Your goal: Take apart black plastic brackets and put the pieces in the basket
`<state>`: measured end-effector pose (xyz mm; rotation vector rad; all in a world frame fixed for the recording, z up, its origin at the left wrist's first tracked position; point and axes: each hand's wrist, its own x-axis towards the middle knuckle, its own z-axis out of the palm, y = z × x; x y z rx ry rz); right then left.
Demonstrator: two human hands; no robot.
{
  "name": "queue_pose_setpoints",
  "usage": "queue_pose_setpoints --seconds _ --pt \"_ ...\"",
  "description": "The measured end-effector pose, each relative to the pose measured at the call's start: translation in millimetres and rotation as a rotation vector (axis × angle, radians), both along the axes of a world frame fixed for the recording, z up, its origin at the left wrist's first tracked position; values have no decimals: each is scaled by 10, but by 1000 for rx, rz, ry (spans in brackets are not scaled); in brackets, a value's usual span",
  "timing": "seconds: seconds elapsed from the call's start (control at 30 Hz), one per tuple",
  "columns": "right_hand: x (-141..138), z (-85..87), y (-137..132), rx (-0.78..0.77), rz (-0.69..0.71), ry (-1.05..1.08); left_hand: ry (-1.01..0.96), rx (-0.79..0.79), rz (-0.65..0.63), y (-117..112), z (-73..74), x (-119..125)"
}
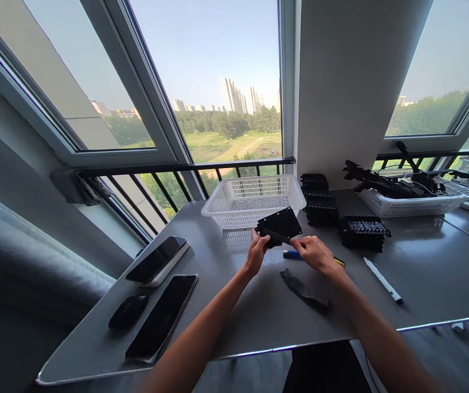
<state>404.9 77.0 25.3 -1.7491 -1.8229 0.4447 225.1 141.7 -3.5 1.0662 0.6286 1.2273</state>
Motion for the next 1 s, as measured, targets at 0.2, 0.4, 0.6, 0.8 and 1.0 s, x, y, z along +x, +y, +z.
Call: queue_pose_setpoints --seconds 0.2,0.4,0.6,0.8,1.0 --pt "-3 -15 2 4 23 -99 36 9 49 41 -28 5" --pt "14 -10 4 -14 5 -97 65 24 78 64 -7 -20" --pt "5 -2 10 -20 53 -59 68 4 27 55 -22 -20" --pt "13 -15 9 -32 14 -43 77 74 52 73 -2 -26" --pt "22 -18 0 -16 3 -65 73 82 88 81 34 -34"
